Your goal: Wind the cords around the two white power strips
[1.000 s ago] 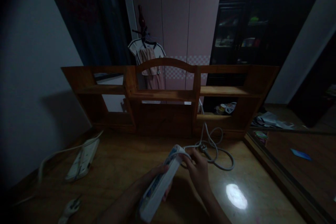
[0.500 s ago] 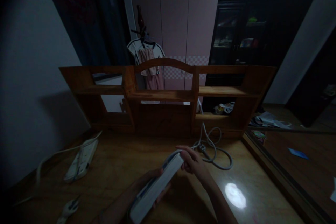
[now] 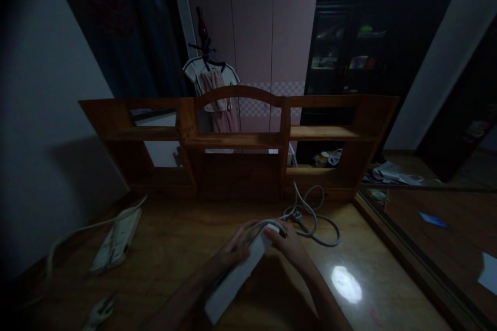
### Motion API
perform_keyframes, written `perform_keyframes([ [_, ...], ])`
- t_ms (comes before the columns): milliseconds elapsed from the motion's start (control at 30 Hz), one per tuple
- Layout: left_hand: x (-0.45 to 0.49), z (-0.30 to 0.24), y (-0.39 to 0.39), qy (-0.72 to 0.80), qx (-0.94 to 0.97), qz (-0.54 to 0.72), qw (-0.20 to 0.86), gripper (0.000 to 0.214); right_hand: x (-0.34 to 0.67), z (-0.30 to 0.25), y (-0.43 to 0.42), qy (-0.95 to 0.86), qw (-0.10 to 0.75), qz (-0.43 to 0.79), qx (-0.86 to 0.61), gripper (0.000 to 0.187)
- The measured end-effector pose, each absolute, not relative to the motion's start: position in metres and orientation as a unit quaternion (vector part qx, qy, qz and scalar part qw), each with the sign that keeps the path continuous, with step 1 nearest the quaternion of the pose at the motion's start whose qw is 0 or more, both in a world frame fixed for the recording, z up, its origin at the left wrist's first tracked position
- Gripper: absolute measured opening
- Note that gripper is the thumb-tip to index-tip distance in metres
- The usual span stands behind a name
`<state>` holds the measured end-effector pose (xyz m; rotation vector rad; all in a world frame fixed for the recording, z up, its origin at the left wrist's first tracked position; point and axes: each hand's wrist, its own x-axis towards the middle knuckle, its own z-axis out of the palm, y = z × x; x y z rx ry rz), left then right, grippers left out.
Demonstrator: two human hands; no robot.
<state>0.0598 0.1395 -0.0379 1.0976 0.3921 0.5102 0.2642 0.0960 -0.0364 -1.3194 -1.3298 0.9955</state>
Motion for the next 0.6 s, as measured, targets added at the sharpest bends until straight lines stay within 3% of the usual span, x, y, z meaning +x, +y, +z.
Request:
perform_keyframes([
  [67,0.064,-0.035,0.136,0.172,0.583,0.289,0.739,0.095,0.264,-0.041,0.101,-0.540,0.489,0.395,-0.560,0.042],
  [133,0.066,-0.033,0.130,0.180,0.644,0.303,0.679,0.094,0.262,-0.046,0.105,-0.524,0.493,0.378,-0.583,0.046],
  [300,0.067,-0.035,0.115,0.225,0.696,0.234,0.641,0.092,0.255,-0.053,0.107,-0.517,0.487,0.324,-0.624,0.048],
  [467,0.071,-0.036,0.105,0.286,0.717,0.313,0.553,0.104,0.253,-0.048,0.105,-0.526,0.470,0.295,-0.644,0.049],
  [600,0.072,-0.031,0.104,0.285,0.742,0.317,0.518,0.097,0.253,-0.044,0.105,-0.527,0.456,0.266,-0.666,0.051],
])
